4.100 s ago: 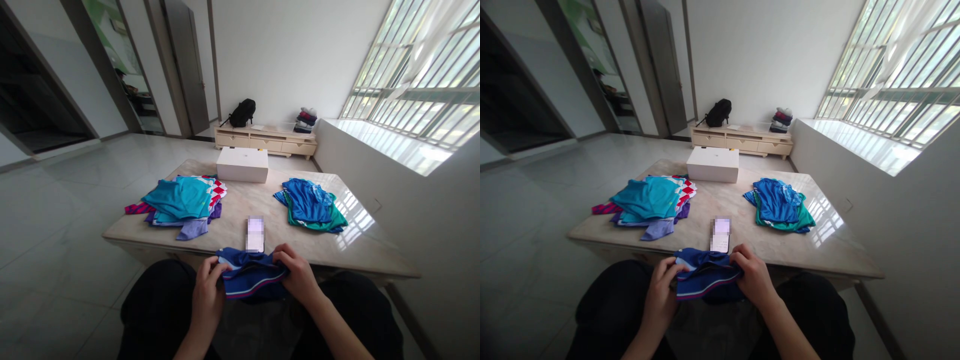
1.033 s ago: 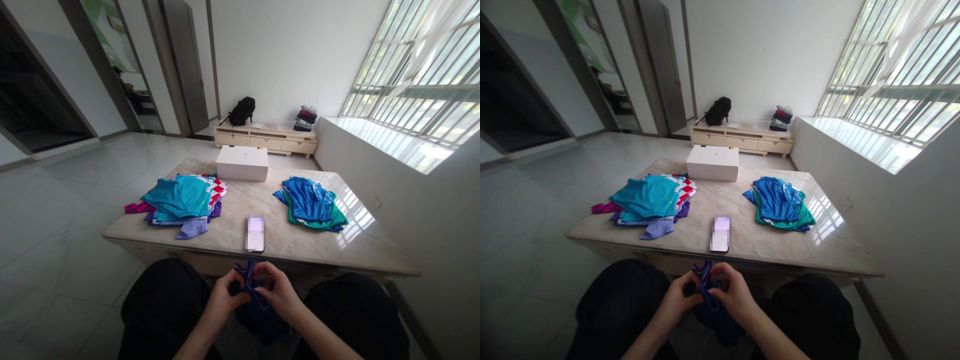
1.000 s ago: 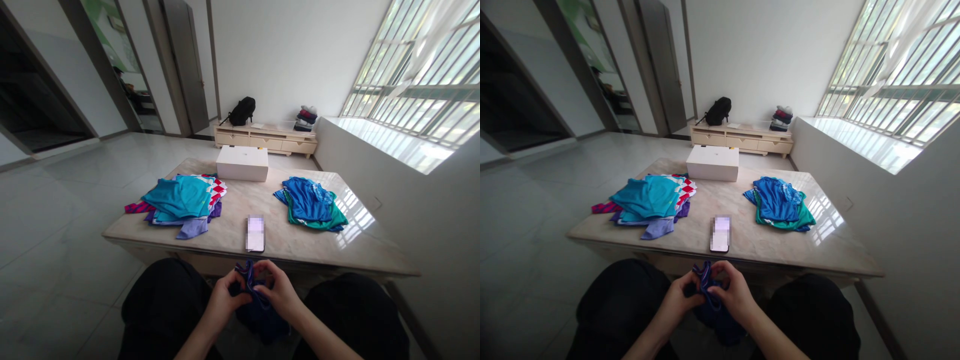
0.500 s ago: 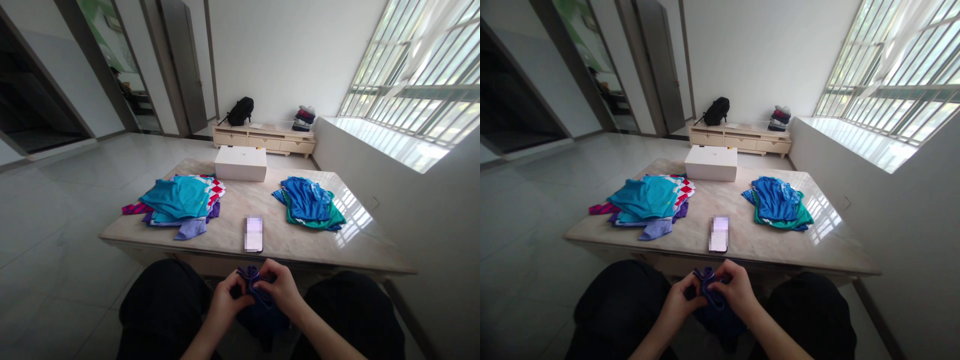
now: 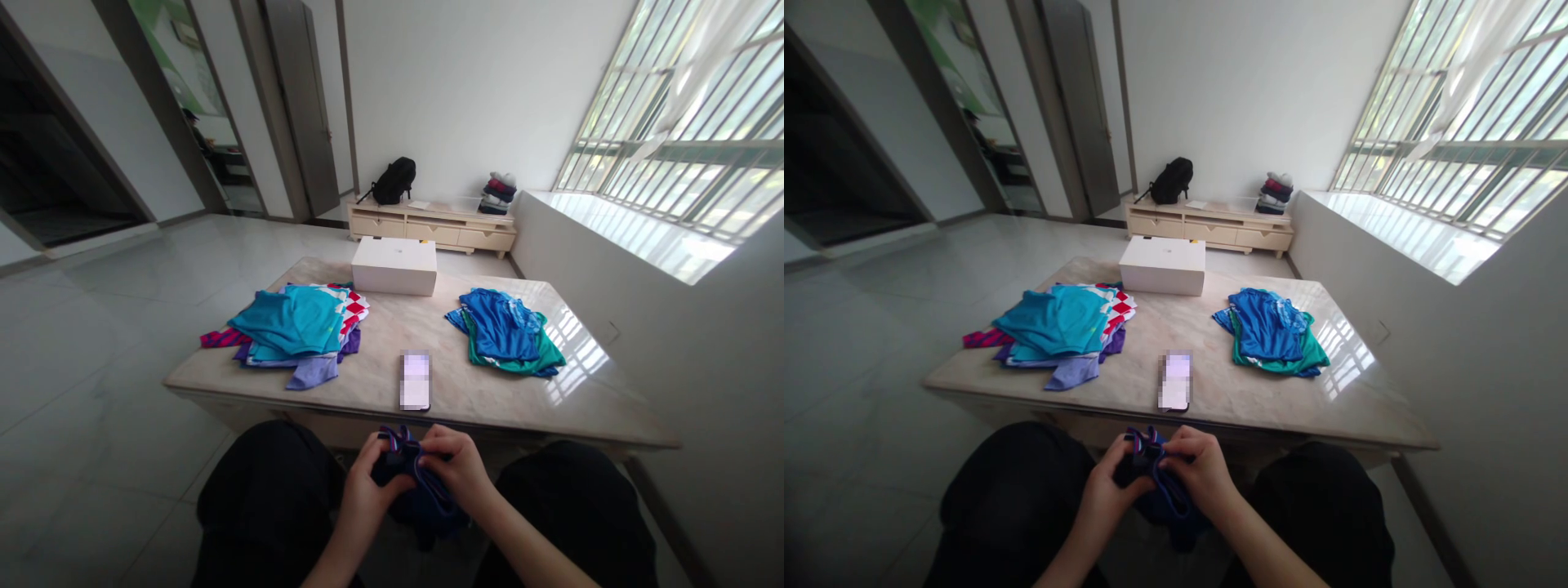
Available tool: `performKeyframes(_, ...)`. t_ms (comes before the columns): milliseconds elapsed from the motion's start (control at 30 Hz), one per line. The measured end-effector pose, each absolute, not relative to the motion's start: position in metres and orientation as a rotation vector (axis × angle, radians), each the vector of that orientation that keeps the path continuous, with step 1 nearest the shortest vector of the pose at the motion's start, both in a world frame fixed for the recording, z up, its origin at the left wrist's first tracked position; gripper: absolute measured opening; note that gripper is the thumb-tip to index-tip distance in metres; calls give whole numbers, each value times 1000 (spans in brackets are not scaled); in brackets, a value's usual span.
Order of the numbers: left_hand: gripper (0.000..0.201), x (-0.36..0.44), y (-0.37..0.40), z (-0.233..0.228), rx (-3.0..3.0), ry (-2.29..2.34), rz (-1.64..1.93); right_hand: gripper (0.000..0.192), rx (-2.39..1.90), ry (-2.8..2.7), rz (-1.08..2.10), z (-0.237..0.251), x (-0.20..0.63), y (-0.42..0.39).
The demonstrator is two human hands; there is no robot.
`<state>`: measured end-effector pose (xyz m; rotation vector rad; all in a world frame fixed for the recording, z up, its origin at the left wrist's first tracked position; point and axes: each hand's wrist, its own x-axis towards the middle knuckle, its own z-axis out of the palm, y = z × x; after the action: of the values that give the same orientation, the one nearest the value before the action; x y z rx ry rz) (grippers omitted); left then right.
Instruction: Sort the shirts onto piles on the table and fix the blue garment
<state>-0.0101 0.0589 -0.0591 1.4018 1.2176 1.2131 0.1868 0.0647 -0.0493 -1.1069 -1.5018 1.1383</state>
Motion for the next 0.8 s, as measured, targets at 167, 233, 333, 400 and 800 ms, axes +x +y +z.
performKeyframes(167,41,-10,56,-59,1406,1246,1184,26,-1058,-1579,1110,-50,183,63)
performKeyframes(233,34,-10,55,-58,1382,1236,1141,28,-1064,-1580,1083,-51,183,63)
performKeyframes(333,27,-8,54,-54,1343,1201,1095,29,-1089,-1561,1034,-53,182,65)
performKeyframes(400,21,-6,55,-52,1297,1193,1117,31,-1104,-1545,1011,-54,182,66)
performKeyframes(800,28,-18,64,-56,1138,1190,1255,17,-1271,-1369,915,-46,202,74)
